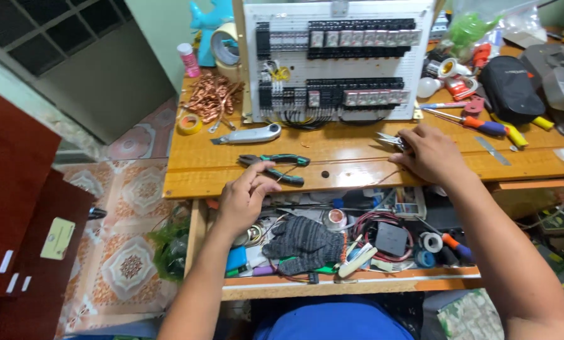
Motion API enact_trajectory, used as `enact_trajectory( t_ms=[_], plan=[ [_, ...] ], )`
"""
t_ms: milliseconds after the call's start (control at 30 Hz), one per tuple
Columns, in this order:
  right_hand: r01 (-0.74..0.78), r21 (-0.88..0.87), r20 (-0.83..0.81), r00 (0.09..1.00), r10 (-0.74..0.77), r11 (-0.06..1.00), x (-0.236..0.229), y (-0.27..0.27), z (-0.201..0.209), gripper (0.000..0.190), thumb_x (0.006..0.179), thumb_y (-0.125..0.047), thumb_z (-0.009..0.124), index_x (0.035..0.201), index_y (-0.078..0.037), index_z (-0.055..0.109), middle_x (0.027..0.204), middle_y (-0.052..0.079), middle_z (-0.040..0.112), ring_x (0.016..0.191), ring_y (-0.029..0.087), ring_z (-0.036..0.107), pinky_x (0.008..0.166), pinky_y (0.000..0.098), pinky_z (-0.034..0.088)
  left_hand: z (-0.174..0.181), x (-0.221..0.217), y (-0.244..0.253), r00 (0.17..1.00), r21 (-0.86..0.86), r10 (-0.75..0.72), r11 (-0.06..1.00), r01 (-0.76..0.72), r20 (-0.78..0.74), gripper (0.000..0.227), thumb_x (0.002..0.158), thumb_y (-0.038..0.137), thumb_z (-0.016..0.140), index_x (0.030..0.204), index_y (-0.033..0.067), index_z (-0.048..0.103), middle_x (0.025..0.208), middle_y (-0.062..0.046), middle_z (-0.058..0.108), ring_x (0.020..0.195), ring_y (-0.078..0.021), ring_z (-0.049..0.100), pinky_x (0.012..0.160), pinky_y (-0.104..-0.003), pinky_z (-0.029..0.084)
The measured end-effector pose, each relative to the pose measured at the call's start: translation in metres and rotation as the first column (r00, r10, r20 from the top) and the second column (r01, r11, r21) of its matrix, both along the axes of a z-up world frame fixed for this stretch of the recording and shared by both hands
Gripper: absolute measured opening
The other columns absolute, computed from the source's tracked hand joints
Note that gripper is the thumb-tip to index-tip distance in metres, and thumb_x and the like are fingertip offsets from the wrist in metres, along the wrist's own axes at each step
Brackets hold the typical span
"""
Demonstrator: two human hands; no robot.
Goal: Wiring and preparing electrical components on a relay board using pliers and wire strippers
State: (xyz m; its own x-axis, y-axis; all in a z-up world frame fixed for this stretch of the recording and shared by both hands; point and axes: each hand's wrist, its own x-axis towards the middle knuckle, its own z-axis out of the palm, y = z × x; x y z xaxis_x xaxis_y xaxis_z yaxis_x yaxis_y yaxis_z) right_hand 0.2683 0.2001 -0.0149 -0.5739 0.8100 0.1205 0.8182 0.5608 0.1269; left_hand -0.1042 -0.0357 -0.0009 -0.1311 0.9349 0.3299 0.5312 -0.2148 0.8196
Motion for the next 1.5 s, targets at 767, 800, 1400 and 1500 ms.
enact_trajectory(
  t_ms=[767, 800, 1400, 1500],
  plan=[
    [-0.750, 0.017, -0.376, 0.608, 0.699, 0.661, -0.299, -0.016, 0.000, 0.045, 0.090, -0.037, 0.073, 0.121, -0.006, 0.069, 0.118, 0.021, 0.070, 0.116, 0.041, 0.067, 0.100, 0.0501, 0.053, -0.084, 0.023, 0.101, 0.866, 0.150, 0.091, 0.988, -0.019, -0.491, 0.007, 0.063, 0.013, 0.066, 0.058, 0.0146, 0.061, 0.051, -0.009, 0.058, 0.060, -0.0376, 0.064, 0.052, -0.041, 0.050],
    [-0.769, 0.043, -0.350, 0.587, 0.730, 0.638, -0.323, -0.008, -0.021, 0.047, 0.089, -0.040, 0.074, 0.122, -0.007, 0.068, 0.117, 0.019, 0.071, 0.116, 0.037, 0.069, 0.100, 0.0474, 0.054, -0.089, 0.015, 0.103, 0.886, 0.095, 0.073, 0.995, -0.033, -0.458, 0.005, 0.061, 0.016, 0.064, 0.058, 0.0121, 0.062, 0.054, -0.013, 0.059, 0.064, -0.0413, 0.065, 0.051, -0.044, 0.050],
    [-0.760, -0.066, -0.520, 0.579, 0.628, 0.646, -0.247, -0.005, 0.068, 0.050, 0.076, -0.003, 0.058, 0.125, 0.005, 0.058, 0.101, 0.026, 0.063, 0.088, 0.052, 0.066, 0.073, 0.0587, 0.055, -0.086, 0.023, 0.087, 0.922, 0.166, -0.021, 0.982, 0.092, -0.387, 0.017, 0.091, 0.020, 0.065, 0.095, 0.0276, 0.079, 0.074, 0.001, 0.075, 0.079, -0.0283, 0.070, 0.066, -0.038, 0.060],
    [-0.713, -0.090, -0.582, 0.604, 0.544, 0.695, -0.171, -0.029, 0.109, 0.062, 0.080, 0.004, 0.055, 0.140, 0.008, 0.044, 0.103, 0.040, 0.062, 0.097, 0.063, 0.060, 0.079, 0.0696, 0.049, -0.073, 0.048, 0.099, 0.831, 0.158, 0.007, 0.983, 0.097, -0.556, 0.011, 0.081, 0.017, 0.064, 0.081, 0.0214, 0.074, 0.078, 0.002, 0.065, 0.080, -0.0274, 0.066, 0.065, -0.039, 0.057]
  ],
)
